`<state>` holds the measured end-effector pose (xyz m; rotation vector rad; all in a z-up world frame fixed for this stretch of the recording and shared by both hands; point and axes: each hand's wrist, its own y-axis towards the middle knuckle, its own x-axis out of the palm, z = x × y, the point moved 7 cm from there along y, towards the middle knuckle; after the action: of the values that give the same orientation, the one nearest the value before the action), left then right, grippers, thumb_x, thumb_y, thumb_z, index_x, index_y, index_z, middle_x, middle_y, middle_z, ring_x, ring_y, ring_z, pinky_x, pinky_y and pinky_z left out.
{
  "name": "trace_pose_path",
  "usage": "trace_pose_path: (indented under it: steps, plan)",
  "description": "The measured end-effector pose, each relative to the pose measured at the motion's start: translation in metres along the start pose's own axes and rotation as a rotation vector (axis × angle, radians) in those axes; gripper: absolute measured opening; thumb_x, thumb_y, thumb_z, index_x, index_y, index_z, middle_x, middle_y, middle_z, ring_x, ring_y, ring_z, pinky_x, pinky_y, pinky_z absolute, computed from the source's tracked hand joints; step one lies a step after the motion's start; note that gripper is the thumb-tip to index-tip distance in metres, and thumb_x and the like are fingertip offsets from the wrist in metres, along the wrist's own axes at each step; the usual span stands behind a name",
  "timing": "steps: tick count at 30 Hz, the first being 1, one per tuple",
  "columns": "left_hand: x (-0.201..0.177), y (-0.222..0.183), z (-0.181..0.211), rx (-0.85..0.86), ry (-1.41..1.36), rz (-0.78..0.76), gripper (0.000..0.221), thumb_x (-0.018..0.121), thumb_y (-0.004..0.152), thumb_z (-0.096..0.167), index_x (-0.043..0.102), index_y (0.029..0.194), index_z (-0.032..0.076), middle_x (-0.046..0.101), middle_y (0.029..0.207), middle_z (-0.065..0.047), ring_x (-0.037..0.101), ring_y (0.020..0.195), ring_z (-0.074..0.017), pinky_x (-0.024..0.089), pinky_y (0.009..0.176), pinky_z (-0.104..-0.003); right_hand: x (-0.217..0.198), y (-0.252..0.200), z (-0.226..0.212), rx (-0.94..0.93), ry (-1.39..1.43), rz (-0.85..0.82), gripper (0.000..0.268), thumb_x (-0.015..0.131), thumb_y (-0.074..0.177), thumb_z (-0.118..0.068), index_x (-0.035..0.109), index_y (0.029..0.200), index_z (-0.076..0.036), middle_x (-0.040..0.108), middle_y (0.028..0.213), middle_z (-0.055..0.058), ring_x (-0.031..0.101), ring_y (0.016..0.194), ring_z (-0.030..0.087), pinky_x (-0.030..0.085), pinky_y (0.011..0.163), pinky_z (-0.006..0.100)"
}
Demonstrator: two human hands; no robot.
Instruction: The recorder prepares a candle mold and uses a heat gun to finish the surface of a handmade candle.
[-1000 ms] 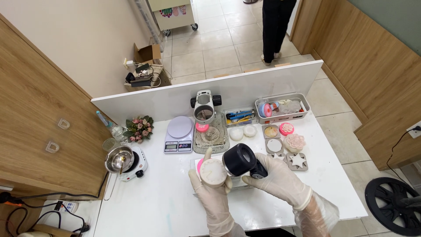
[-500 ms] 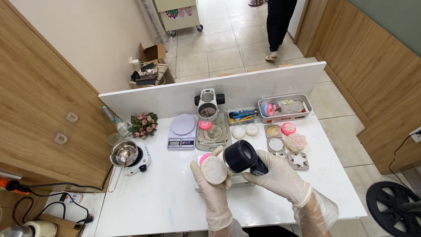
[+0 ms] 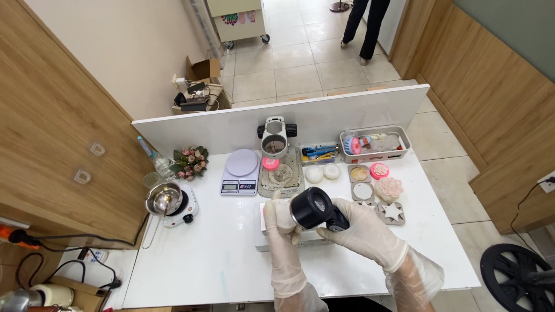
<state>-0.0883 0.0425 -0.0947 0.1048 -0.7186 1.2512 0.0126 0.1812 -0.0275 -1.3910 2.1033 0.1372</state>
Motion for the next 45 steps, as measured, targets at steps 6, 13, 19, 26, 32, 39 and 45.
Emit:
trace_pose_path:
  steps: [6,13,19,26,32,39,45]
  plan:
    - [-0.005,0.003,-0.002,0.023,-0.011,-0.042,0.068,0.051,0.095,0.051,0.043,0.151,0.013,0.072,0.103,-0.002,0.050,0.057,-0.0039,0.030,0.041,-0.020,0.003,0.001,0.007,0.021,0.069,-0.004,0.039,0.086,0.072,-0.025,0.076,0.107,-0.012,0.069,0.075,-0.001,0.060,0.070,0.009,0.054,0.068,0.028]
    - [-0.002,0.003,0.010,0.080,-0.341,-0.183,0.060,0.034,0.102,0.054,0.048,0.141,0.011,0.069,0.096,-0.017,0.047,0.048,-0.0129,0.032,0.038,-0.025,0.000,0.010,0.015,0.058,0.071,0.045,0.036,0.085,0.073,-0.025,0.075,0.106,-0.011,0.068,0.074,-0.002,0.060,0.070,0.008,0.054,0.068,0.027]
    - [-0.011,-0.004,0.023,0.045,-0.356,-0.180,0.064,0.029,0.103,0.052,0.048,0.140,0.004,0.069,0.089,-0.017,0.045,0.047,-0.0149,0.032,0.039,-0.026,0.007,0.021,0.014,0.037,0.095,0.019,0.038,0.085,0.074,-0.025,0.075,0.108,-0.011,0.067,0.076,-0.002,0.059,0.070,0.008,0.053,0.068,0.027]
    - [-0.017,0.002,0.016,0.071,-0.186,-0.168,0.078,0.029,0.104,0.064,0.065,0.133,0.001,0.066,0.072,-0.010,0.049,0.048,-0.0086,0.036,0.040,-0.021,0.015,0.021,0.010,0.064,0.195,0.010,0.038,0.085,0.073,-0.022,0.076,0.108,-0.011,0.071,0.077,-0.003,0.061,0.070,0.007,0.054,0.068,0.027]
    - [-0.025,0.014,-0.012,-0.090,-0.272,0.007,0.069,0.036,0.102,0.054,0.061,0.129,-0.004,0.071,0.094,-0.008,0.063,0.072,-0.0141,0.050,0.057,-0.028,0.018,0.017,0.010,-0.051,0.167,-0.019,0.034,0.084,0.076,-0.021,0.075,0.107,-0.011,0.069,0.076,-0.004,0.059,0.070,0.005,0.054,0.068,0.024]
    - [-0.009,0.001,0.018,-0.053,-0.150,0.070,0.072,0.033,0.096,0.064,0.064,0.135,0.011,0.067,0.085,-0.007,0.060,0.062,-0.0161,0.050,0.050,-0.028,0.013,0.015,0.010,0.077,0.222,-0.048,0.036,0.085,0.075,-0.021,0.076,0.109,-0.011,0.068,0.077,-0.001,0.059,0.071,0.007,0.054,0.068,0.027]
    - [-0.012,0.004,0.000,-0.086,-0.120,0.112,0.069,0.038,0.094,0.059,0.060,0.139,0.012,0.074,0.092,-0.007,0.056,0.055,-0.0136,0.040,0.044,-0.024,0.008,0.011,0.010,-0.050,0.209,-0.029,0.041,0.087,0.072,-0.019,0.074,0.110,-0.010,0.072,0.082,-0.005,0.063,0.074,0.003,0.055,0.071,0.023]
